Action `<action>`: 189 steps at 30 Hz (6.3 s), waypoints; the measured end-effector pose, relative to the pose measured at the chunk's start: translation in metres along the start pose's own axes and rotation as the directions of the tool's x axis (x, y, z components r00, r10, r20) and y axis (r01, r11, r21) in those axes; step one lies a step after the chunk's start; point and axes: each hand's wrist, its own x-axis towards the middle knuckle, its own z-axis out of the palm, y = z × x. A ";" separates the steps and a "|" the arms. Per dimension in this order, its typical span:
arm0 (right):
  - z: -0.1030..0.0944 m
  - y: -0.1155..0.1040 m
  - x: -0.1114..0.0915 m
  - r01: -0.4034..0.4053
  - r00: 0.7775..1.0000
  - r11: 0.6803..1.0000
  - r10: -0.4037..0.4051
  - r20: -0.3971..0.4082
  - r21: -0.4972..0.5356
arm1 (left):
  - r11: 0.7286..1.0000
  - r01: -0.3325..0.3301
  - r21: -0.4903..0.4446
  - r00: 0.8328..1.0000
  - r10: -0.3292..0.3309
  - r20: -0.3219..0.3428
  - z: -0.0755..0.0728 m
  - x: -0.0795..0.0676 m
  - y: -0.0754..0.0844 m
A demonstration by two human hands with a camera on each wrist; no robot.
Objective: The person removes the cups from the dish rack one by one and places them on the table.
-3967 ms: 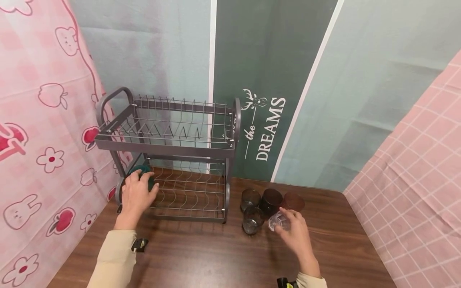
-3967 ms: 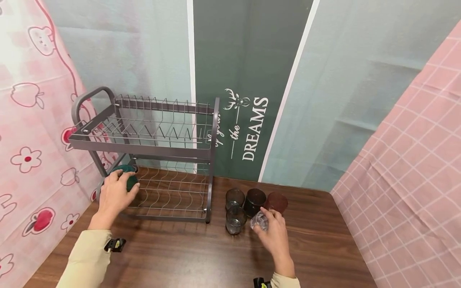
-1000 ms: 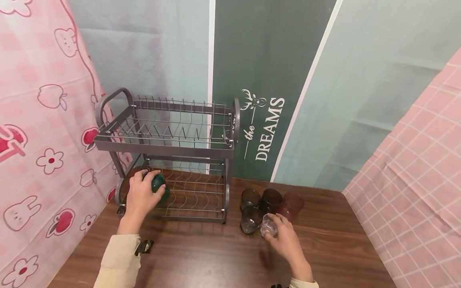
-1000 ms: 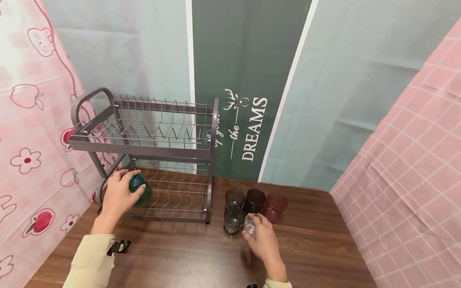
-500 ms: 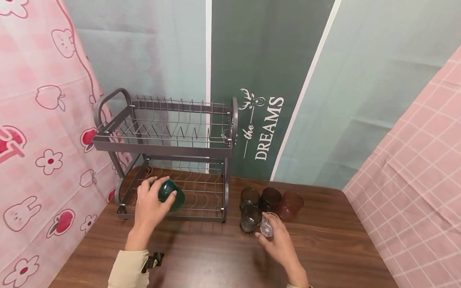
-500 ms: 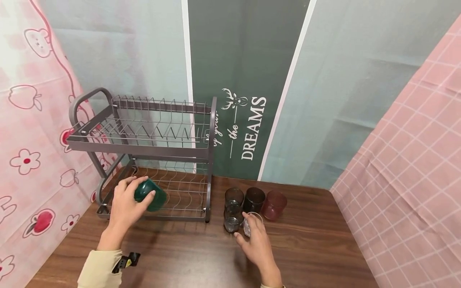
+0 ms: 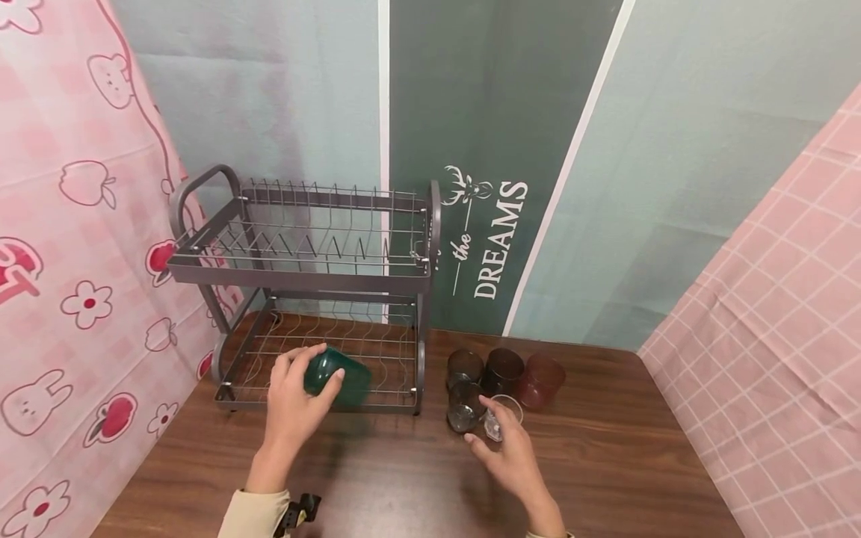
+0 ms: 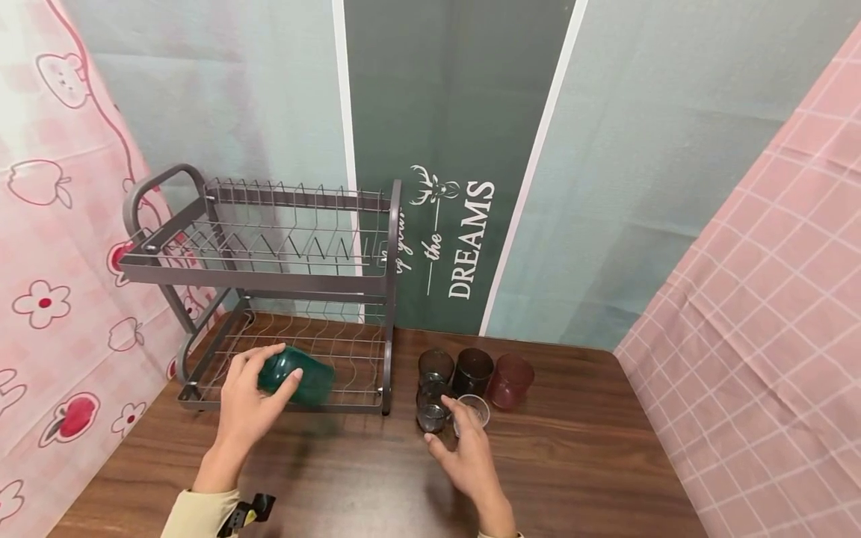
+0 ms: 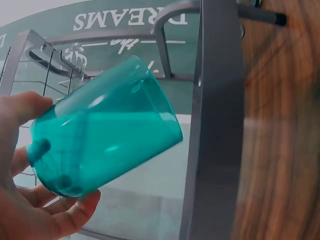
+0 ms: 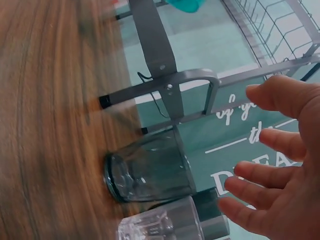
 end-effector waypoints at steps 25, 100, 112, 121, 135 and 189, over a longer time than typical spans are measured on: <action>0.019 -0.031 0.000 -0.088 0.995 0.929 0.063 0.081 0.359 | 0.890 0.231 -0.393 0.973 -0.215 0.084 0.026 -0.038 0.023; -0.038 -0.009 0.019 -0.193 0.981 0.932 0.185 0.056 0.307 | 0.981 -0.155 -0.115 0.906 0.187 0.378 0.091 -0.044 0.046; -0.062 0.001 0.020 -0.202 0.979 0.977 0.201 0.015 0.073 | 0.950 -0.314 0.005 0.862 0.283 0.421 0.103 -0.042 0.052; -0.078 0.000 0.019 -0.224 0.975 0.974 0.223 -0.009 -0.022 | 0.930 -0.364 0.054 0.836 0.301 0.460 0.110 -0.049 0.055; -0.098 0.012 0.015 -0.223 0.975 0.963 0.224 -0.013 -0.148 | 0.869 -0.469 0.155 0.799 0.344 0.493 0.120 -0.051 0.066; -0.076 0.079 0.023 -0.366 0.903 0.881 0.414 0.114 -0.301 | 0.841 -0.521 0.147 0.774 0.392 0.497 0.175 -0.064 0.101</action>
